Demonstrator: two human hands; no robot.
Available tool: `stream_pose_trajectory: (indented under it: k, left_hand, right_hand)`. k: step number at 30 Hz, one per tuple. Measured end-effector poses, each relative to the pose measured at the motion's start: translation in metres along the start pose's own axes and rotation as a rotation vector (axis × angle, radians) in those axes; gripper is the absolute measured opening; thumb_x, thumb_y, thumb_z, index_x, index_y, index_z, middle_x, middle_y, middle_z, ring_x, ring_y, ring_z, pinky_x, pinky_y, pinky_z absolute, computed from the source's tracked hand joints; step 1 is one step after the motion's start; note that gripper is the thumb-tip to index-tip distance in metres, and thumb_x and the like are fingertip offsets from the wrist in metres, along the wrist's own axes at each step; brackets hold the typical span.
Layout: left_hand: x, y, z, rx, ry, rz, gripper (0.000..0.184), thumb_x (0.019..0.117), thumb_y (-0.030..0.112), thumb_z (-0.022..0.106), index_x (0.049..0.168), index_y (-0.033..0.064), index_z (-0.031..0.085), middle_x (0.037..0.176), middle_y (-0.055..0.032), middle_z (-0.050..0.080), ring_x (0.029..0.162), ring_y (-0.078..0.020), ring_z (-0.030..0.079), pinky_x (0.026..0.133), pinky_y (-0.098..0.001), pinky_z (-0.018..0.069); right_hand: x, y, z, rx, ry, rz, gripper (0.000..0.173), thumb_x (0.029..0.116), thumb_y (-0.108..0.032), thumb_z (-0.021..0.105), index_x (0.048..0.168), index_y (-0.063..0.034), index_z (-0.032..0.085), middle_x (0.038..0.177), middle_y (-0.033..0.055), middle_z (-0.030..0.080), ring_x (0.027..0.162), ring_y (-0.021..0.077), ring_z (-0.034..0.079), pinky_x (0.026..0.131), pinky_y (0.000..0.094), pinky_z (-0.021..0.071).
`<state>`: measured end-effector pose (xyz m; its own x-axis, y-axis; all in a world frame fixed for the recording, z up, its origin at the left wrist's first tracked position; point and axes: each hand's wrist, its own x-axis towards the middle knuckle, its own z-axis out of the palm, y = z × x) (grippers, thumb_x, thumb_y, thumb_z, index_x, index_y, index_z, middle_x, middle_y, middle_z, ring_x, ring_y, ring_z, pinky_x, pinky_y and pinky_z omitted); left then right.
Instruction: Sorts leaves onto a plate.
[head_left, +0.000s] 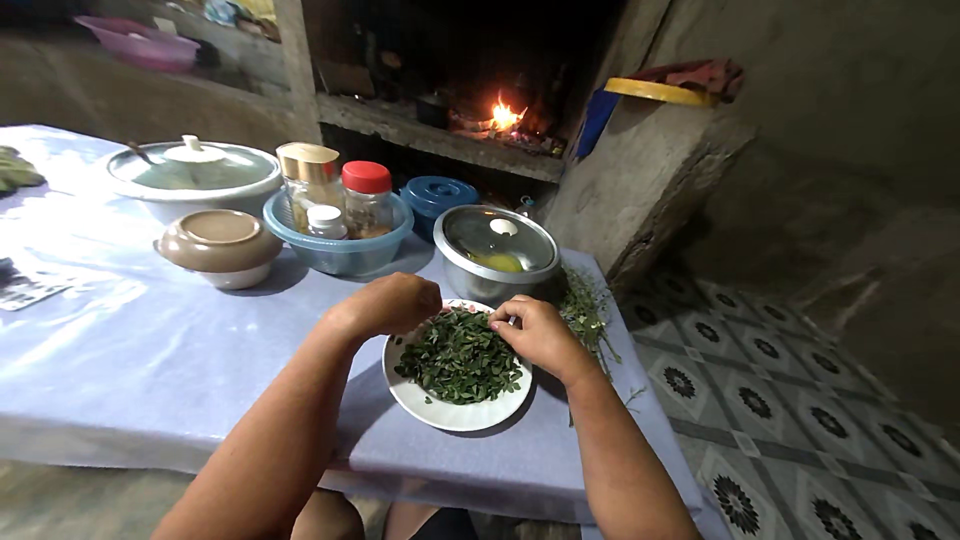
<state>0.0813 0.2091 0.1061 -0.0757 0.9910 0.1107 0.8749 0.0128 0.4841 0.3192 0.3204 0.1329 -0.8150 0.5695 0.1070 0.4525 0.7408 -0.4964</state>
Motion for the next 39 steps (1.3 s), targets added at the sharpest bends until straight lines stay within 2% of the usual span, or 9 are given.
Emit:
stream_pose_trajectory:
  k: [3,5,8,10,13,15,20,26,39]
  left_hand:
    - [-0.002,-0.005,0.0,-0.033,-0.143,-0.013,0.017,0.0981,0.017,0.07,0.112,0.0075,0.073,0.101,-0.01,0.073,0.089,-0.0245,0.071,0.085,-0.0494,0.0584]
    - [-0.003,-0.004,0.0,-0.025,-0.237,-0.028,0.033,0.0933,0.019,0.076,0.122,0.0053,0.069,0.11,-0.0132,0.071,0.098,-0.0274,0.069,0.092,-0.0504,0.055]
    - [-0.002,0.003,0.005,0.045,-0.32,-0.053,0.061,0.0853,0.024,0.085,0.138,0.0057,0.06,0.123,-0.0187,0.065,0.109,-0.034,0.064,0.097,-0.0561,0.0499]
    - [0.001,0.007,0.013,0.135,-0.345,-0.038,0.072,0.0807,0.028,0.088,0.143,0.0082,0.057,0.134,-0.0199,0.06,0.12,-0.0376,0.06,0.101,-0.0609,0.0466]
    - [0.005,0.011,0.028,0.277,-0.345,-0.017,0.079,0.0761,0.032,0.088,0.144,0.0091,0.055,0.138,-0.0204,0.058,0.124,-0.0396,0.058,0.1,-0.063,0.0468]
    - [0.005,0.019,0.031,0.307,-0.336,-0.032,0.08,0.077,0.027,0.086,0.146,0.0075,0.052,0.139,-0.0215,0.057,0.124,-0.0408,0.058,0.098,-0.0636,0.0476]
    - [0.007,0.026,0.033,0.289,-0.329,-0.025,0.057,0.0786,0.021,0.083,0.129,0.0064,0.061,0.117,-0.0185,0.067,0.111,-0.0388,0.064,0.09,-0.0644,0.0498]
    - [0.008,0.028,0.032,0.264,-0.331,-0.015,0.045,0.083,0.016,0.078,0.125,0.0068,0.065,0.115,-0.018,0.068,0.11,-0.0386,0.064,0.089,-0.0639,0.0498]
    - [-0.005,0.021,0.001,0.074,-0.092,0.004,0.027,0.0875,0.018,0.08,0.11,0.0103,0.067,0.09,-0.0086,0.069,0.085,-0.0252,0.067,0.076,-0.0516,0.0548]
  right_hand:
    - [0.001,0.003,-0.001,-0.087,-0.048,0.02,0.02,0.1001,-0.023,0.066,0.113,-0.0092,0.073,0.113,0.0086,0.067,0.09,0.0197,0.066,0.084,0.0412,0.0563]
    - [0.002,0.005,-0.003,-0.127,-0.098,0.03,0.029,0.0984,-0.025,0.069,0.124,-0.0101,0.069,0.121,0.011,0.064,0.094,0.0224,0.066,0.087,0.0436,0.0558]
    - [0.003,0.007,-0.002,-0.155,-0.185,-0.006,0.057,0.0946,-0.022,0.075,0.148,-0.0184,0.054,0.14,0.0136,0.054,0.106,0.0268,0.065,0.092,0.0464,0.0557]
    - [0.006,0.009,0.004,-0.179,-0.243,-0.067,0.068,0.0926,-0.017,0.076,0.155,-0.0242,0.048,0.148,0.0132,0.05,0.119,0.0289,0.063,0.1,0.0489,0.0538]
    - [0.008,0.009,0.011,-0.282,-0.358,-0.131,0.059,0.0945,-0.016,0.072,0.151,-0.0155,0.053,0.15,0.0156,0.05,0.138,0.0304,0.05,0.114,0.0495,0.0423]
    - [0.009,0.007,0.013,-0.339,-0.41,-0.131,0.055,0.0963,-0.017,0.07,0.149,-0.0109,0.054,0.146,0.0179,0.054,0.138,0.0317,0.05,0.116,0.0495,0.0393]
    - [0.013,0.005,0.019,-0.349,-0.405,-0.113,0.051,0.0958,-0.015,0.067,0.145,-0.0091,0.055,0.137,0.0184,0.06,0.13,0.033,0.057,0.111,0.0525,0.0439]
    - [0.016,0.007,0.022,-0.274,-0.388,-0.106,0.049,0.0937,-0.012,0.069,0.142,-0.0092,0.058,0.136,0.0165,0.062,0.128,0.0305,0.059,0.11,0.0523,0.0448]
    - [0.012,0.015,0.006,-0.142,-0.362,-0.134,0.045,0.0981,-0.019,0.068,0.141,-0.0103,0.059,0.137,0.0132,0.063,0.121,0.0253,0.064,0.107,0.0457,0.0497]
